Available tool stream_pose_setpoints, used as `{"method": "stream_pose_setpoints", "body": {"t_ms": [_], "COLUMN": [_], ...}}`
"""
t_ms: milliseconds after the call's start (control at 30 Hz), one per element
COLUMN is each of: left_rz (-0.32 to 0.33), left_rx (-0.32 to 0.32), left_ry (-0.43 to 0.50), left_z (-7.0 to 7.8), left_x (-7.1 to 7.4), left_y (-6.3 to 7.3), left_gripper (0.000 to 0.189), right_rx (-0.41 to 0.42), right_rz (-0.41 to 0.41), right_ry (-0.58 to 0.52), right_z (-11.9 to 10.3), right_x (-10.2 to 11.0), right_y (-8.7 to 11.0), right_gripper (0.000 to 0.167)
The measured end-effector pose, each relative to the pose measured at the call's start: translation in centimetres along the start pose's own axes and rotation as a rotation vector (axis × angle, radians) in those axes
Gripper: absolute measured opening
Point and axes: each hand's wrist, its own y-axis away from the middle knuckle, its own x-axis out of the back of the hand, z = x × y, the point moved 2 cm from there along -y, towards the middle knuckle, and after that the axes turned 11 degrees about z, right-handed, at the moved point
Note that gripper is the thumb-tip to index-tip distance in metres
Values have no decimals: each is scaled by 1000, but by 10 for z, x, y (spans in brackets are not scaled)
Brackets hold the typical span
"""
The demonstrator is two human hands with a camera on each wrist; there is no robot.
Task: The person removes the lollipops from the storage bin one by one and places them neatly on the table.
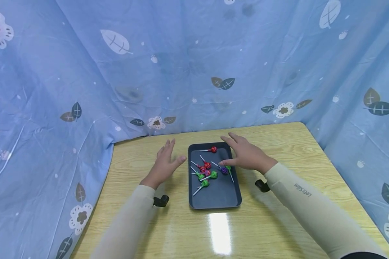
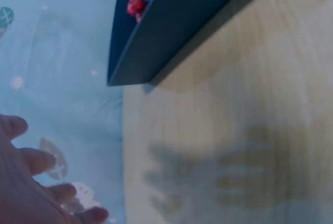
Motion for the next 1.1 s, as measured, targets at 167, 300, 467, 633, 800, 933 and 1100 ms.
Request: {"method": "stream_pose_setpoints", "body": {"t_ms": [167,300,467,633,800,933,1100], "left_rz": [41,52,74,99,108,118,141], "left_rx": [-29,10,72,82,129,180,182], "left_ry": [126,229,358,512,605,661,756], "left_z": [-3,-3,-8,-15,-15,-16,-22], "left_x": [-14,-24,-41,-60,-73,-83,-93], "left_y": [5,11,18,23,33,40,48], "left_gripper": [87,83,79,70,68,73,66], "right_rx": [24,47,69,71,105,143,151], "right_rz": [2,-4,-37,-68,-72,-73,-73], "right_ry": [-23,-59,-123,-210,-293,-339,-338], "right_z": [-3,-6,-14,-19,-22,-24,-24], "right_x": [-8,-14,-21,-29,-39,-46,-54], "right_y": [2,3,5,8,9,9,11], "right_gripper": [108,103,94,85,73,58,45]}}
